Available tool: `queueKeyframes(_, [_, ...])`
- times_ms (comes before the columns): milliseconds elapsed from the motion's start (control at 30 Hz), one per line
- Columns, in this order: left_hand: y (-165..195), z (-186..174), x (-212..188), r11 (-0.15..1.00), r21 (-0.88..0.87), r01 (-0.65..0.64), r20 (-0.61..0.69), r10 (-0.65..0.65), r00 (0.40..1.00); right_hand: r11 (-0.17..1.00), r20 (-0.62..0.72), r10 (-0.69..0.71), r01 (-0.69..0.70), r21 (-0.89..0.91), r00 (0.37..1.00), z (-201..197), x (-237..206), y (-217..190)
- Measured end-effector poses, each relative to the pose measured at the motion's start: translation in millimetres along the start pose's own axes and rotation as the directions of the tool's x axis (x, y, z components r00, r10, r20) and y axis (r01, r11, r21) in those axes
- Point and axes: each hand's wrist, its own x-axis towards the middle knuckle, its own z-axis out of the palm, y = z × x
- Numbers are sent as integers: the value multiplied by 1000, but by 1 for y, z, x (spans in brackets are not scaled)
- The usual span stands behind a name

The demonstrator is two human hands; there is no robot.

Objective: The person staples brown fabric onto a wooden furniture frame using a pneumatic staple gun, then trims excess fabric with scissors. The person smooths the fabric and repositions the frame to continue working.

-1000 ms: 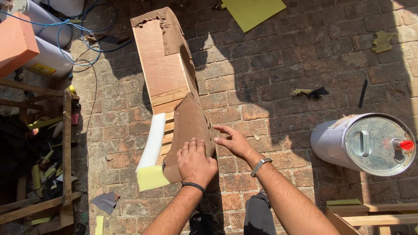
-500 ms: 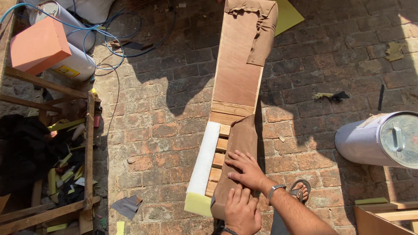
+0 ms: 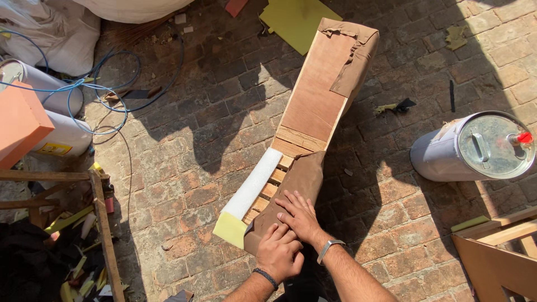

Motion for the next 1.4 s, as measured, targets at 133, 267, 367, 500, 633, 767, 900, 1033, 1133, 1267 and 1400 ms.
queueKeyframes(133, [-2, -6, 51, 999, -26, -35, 138, 38, 990, 986, -56, 92, -83, 143, 994, -25, 20, 17])
queueKeyframes(267, [13, -7, 66, 987, -32, -157, 175, 160, 971, 963, -102, 135, -107, 246, 986, -34, 10, 38])
queueKeyframes(367, [9, -13, 55, 974, -27, -224, 167, 226, 960, 947, -133, 157, -111, 302, 979, -18, 1, 39])
queueKeyframes(500, [-26, -32, 35, 954, -89, -286, 178, 298, 938, 942, -235, 179, -98, 320, 955, 14, 2, 12])
queueKeyframes(633, [-58, -54, 0, 913, -147, -380, 183, 403, 897, 921, -248, 307, -221, 321, 919, 50, -15, -32])
queueKeyframes(767, [-113, -90, -54, 839, -221, -498, 243, 541, 805, 878, -318, 419, -291, 380, 851, 119, -32, -93])
queueKeyframes(900, [-172, -124, -78, 729, -313, -608, 253, 681, 687, 878, -444, 459, -315, 362, 769, 179, -24, -137])
queueKeyframes(1033, [-203, -140, -101, 623, -349, -700, 255, 782, 569, 843, -557, 526, -308, 440, 643, 243, -29, -158])
queueKeyframes(1133, [-201, -131, -118, 541, -368, -756, 285, 840, 463, 837, -642, 537, -250, 487, 547, 275, -44, -148])
queueKeyframes(1267, [-179, -106, -123, 414, -409, -813, 277, 905, 322, 803, -706, 588, -180, 568, 396, 302, -69, -124])
queueKeyframes(1400, [-143, -73, -101, 308, -518, -798, 307, 938, 163, 608, -537, 780, -189, 771, 320, 297, -92, -95])
